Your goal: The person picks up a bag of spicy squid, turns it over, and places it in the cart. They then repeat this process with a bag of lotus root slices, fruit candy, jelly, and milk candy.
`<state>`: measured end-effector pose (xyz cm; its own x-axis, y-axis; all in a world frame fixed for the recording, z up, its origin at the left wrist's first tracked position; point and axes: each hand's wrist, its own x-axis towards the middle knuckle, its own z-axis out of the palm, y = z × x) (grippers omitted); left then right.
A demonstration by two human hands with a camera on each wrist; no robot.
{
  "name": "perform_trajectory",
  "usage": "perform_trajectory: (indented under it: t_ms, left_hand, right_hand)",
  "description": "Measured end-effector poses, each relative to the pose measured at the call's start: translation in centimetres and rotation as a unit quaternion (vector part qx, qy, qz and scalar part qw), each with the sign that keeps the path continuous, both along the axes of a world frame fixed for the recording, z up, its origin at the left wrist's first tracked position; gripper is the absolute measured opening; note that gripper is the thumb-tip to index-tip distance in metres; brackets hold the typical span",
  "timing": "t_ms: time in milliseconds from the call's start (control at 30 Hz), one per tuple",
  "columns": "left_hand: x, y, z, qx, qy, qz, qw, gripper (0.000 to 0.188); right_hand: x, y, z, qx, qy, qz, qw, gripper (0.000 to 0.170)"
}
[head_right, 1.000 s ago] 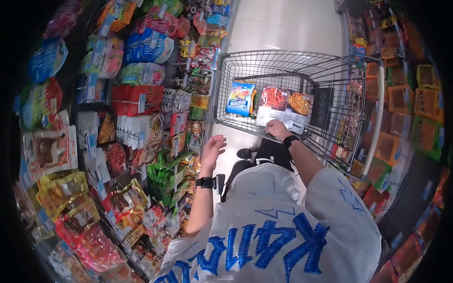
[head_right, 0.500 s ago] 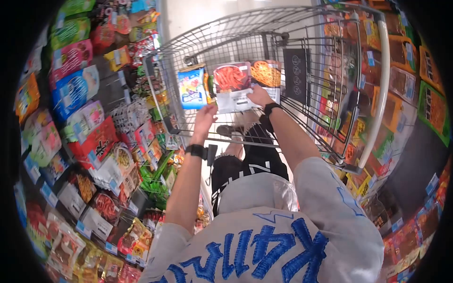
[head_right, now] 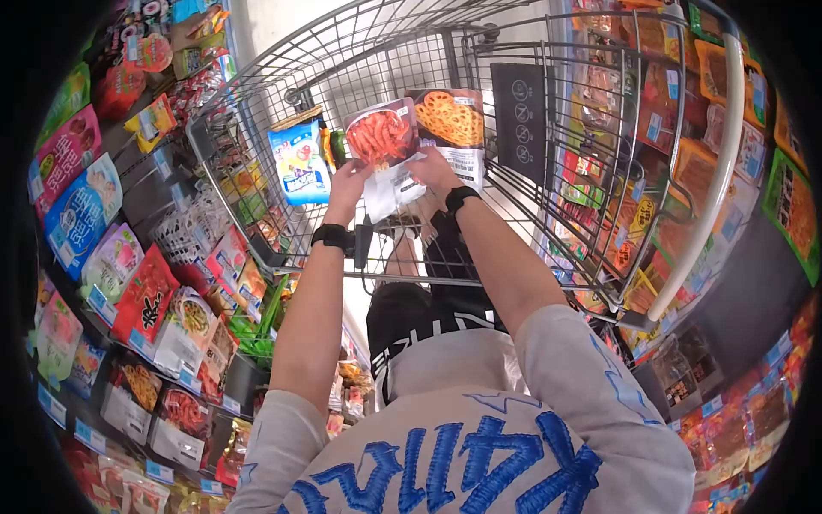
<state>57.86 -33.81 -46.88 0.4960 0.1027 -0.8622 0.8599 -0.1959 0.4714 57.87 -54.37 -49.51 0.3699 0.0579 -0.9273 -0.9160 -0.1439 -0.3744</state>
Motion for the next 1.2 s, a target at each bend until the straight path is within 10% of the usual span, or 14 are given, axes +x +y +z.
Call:
perform_trajectory:
  t_ms: [300,500,767,933,1200]
  left_hand:
    - [1.5,1.9,10.7,-0.064,-0.088,-0.006,0.994,0.022]
    - [-0.8,7.7,19.0,-0.205,-0.109,0.166,0.958,0.013]
    - [-12.6,13.8,28.3,-0.229,-0.190,0.183,0.937,0.013]
    - [-22.0,16.9,34.5,-0.332,-0.179,0.377,0.846,0.062]
    - [-38.5,18.9,35.6,-0.271,-0.265,0.374,0.847,0.035]
  right_hand:
    - [3.0,-0.7,2.7,-0.022,-0.068,0.143,0.987,0.046]
    - [6.6,1.8,13.9,0.251,-0.030,-0.010,0.967,0.042]
    - [2.1,12.5,27.3,0.367,-0.111,0.043,0.922,0.029]
    - [-3.7,17.4,32.0,0.368,-0.143,0.047,0.918,0.031]
    - [-15.3,25.4,39.2,0.479,-0.041,0.009,0.877,0.038]
